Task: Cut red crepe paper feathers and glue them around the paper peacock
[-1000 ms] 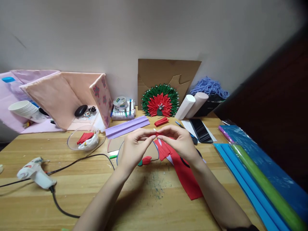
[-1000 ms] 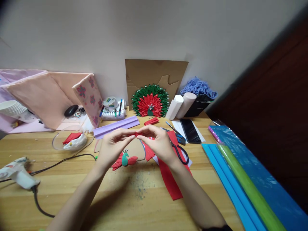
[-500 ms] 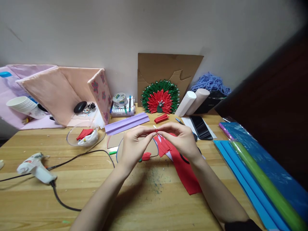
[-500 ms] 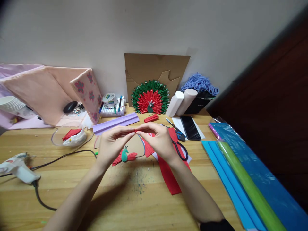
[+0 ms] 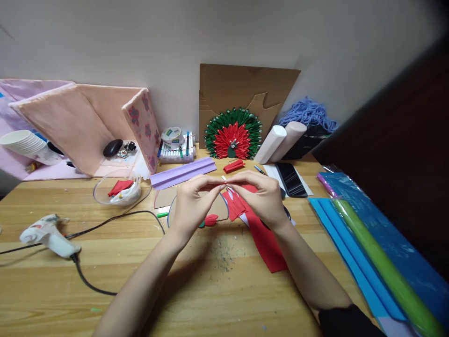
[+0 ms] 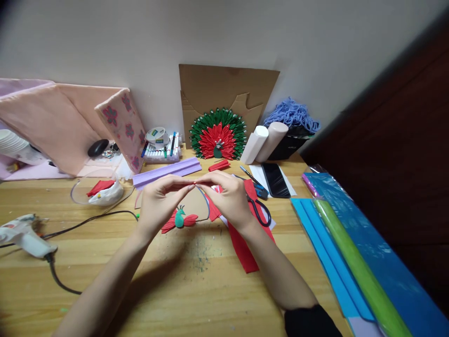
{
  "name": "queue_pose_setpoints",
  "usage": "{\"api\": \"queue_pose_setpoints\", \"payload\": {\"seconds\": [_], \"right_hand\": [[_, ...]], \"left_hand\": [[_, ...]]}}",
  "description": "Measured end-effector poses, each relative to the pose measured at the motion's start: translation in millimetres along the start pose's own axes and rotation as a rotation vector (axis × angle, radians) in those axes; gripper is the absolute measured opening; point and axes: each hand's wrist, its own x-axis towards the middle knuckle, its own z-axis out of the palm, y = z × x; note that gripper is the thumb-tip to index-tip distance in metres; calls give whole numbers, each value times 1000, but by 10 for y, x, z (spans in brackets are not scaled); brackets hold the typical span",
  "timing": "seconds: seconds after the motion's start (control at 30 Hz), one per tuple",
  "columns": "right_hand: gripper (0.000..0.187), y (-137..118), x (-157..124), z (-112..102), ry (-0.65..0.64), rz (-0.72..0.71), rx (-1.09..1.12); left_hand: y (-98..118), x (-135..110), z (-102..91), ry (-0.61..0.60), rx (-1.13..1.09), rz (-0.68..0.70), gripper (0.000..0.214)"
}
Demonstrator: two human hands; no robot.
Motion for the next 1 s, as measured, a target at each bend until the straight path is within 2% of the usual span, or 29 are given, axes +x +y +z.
{"api": "queue_pose_setpoints", "payload": {"seconds": [0.13, 0.37, 0.47, 0.63, 0.83, 1.0], "right_hand": [[12, 4, 1, 9, -7, -22, -8], [12, 4, 5, 32, -17, -19, -35], [10, 10, -5, 44, -14, 13, -10], [9, 23, -29, 61, 10, 49, 54], [11, 16, -32, 43, 4, -13, 29], [12, -3, -17, 27, -47, -41, 50]], "left_hand": [[-23, 12, -17, 3, -37, -46, 11], [-29, 65, -25, -91, -281, -316, 18], [0, 89, -53, -117, -326, -391, 21], [11, 100, -100, -139, -383, -427, 23], [-3, 107, -114, -142, -421, -447, 22], [33, 110, -125, -130, -361, -446, 22]]}}
